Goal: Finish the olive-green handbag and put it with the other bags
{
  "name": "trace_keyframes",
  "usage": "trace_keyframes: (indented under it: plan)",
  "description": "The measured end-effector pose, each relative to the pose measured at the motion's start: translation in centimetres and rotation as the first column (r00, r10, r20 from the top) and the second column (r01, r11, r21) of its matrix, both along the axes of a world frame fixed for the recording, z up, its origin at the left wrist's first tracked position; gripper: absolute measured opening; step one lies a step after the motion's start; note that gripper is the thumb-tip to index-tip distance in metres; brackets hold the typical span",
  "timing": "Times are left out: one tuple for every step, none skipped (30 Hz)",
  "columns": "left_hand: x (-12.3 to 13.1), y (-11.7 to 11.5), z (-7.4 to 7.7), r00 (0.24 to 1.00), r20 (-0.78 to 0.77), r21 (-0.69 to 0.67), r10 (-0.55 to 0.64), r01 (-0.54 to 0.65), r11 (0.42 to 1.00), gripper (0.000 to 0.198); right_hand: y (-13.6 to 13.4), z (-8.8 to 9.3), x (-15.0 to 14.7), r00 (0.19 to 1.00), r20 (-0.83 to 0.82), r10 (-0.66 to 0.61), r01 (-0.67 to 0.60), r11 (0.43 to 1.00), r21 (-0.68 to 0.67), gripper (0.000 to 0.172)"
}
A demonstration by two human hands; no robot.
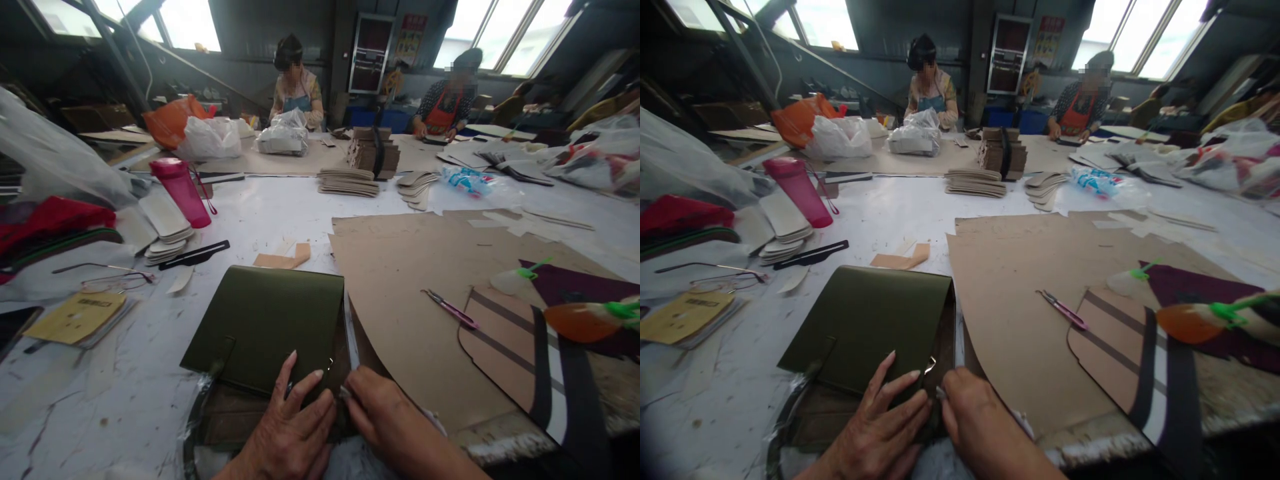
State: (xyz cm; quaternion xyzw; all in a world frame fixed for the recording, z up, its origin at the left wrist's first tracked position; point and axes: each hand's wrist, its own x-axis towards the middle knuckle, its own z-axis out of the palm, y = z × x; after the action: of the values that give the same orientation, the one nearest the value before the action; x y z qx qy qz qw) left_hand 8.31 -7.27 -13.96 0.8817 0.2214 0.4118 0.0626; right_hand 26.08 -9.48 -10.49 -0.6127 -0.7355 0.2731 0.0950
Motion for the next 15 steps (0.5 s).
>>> trace_keyframes:
  plan:
    - [0.1, 0.0, 0.0, 1.000, -0.001, -0.002, 0.001, -0.001, 1.000, 0.020, -0.1, 0.2, -0.1, 1.000, -0.009, 0.018, -0.018, 1.000, -0.018, 0.017]
    - [0.1, 0.0, 0.0, 1.000, -0.003, -0.007, 0.000, 0.000, 1.000, 0.020, 0.0, 0.2, -0.2, 1.000, 0.013, 0.013, -0.013, 1.000, -0.015, 0.018]
    - [0.1, 0.0, 0.0, 1.000, -0.012, -0.017, 0.000, -0.001, 1.000, 0.021, 0.3, 0.2, -0.3, 0.998, 0.057, -0.017, 0.016, 1.000, 0.015, 0.018]
    - [0.1, 0.0, 0.0, 1.000, -0.016, -0.021, -0.005, 0.005, 1.000, 0.021, 0.7, 0.0, -0.3, 0.994, 0.096, -0.055, 0.049, 0.997, 0.065, 0.018]
    - [0.0, 0.0, 0.0, 1.000, -0.025, -0.025, -0.011, 0.010, 1.000, 0.021, 1.2, -0.2, -0.1, 0.990, 0.105, -0.090, 0.077, 0.990, 0.118, 0.016]
    - [-0.1, 0.0, 0.1, 0.999, -0.031, -0.030, -0.011, 0.010, 0.999, 0.021, 1.7, -0.4, 0.1, 0.989, 0.083, -0.123, 0.108, 0.981, 0.164, 0.015]
    - [-0.2, -0.1, 0.2, 0.999, -0.035, -0.032, -0.010, 0.009, 0.999, 0.021, 2.0, -0.5, 0.5, 0.987, 0.036, -0.154, 0.144, 0.970, 0.199, 0.013]
    - [-0.3, -0.1, 0.3, 0.999, -0.033, -0.033, -0.011, 0.009, 0.999, 0.021, 2.2, -0.6, 1.0, 0.983, -0.022, -0.182, 0.182, 0.958, 0.221, 0.013]
    - [-0.4, -0.2, 0.4, 0.999, -0.039, -0.037, -0.013, 0.012, 0.999, 0.021, 2.1, -0.5, 1.5, 0.975, -0.070, -0.209, 0.220, 0.948, 0.229, 0.014]
    - [-0.5, -0.2, 0.5, 0.999, -0.045, -0.043, -0.019, 0.017, 0.999, 0.021, 1.8, -0.4, 1.9, 0.968, -0.108, -0.227, 0.246, 0.943, 0.226, 0.015]
    - [-0.5, -0.1, 0.5, 0.998, -0.058, -0.051, -0.026, 0.024, 0.998, 0.021, 1.4, -0.2, 2.3, 0.963, -0.135, -0.231, 0.256, 0.943, 0.213, 0.015]
    - [-0.5, -0.1, 0.5, 0.997, -0.063, -0.051, -0.037, 0.033, 0.998, 0.022, 0.9, 0.0, 2.6, 0.963, -0.158, -0.219, 0.248, 0.947, 0.203, 0.014]
    - [-0.4, 0.0, 0.5, 0.997, -0.060, -0.041, -0.046, 0.043, 0.998, 0.022, 0.4, 0.1, 2.6, 0.966, -0.179, -0.189, 0.222, 0.957, 0.188, 0.013]
    - [-0.4, 0.2, 0.3, 0.998, -0.048, -0.022, -0.052, 0.051, 0.998, 0.022, 0.0, 0.2, 2.4, 0.971, -0.191, -0.144, 0.178, 0.969, 0.171, 0.011]
    - [-0.3, 0.3, 0.1, 0.998, -0.031, 0.002, -0.056, 0.056, 0.998, 0.022, -0.3, 0.1, 2.1, 0.979, -0.181, -0.091, 0.122, 0.978, 0.168, 0.011]
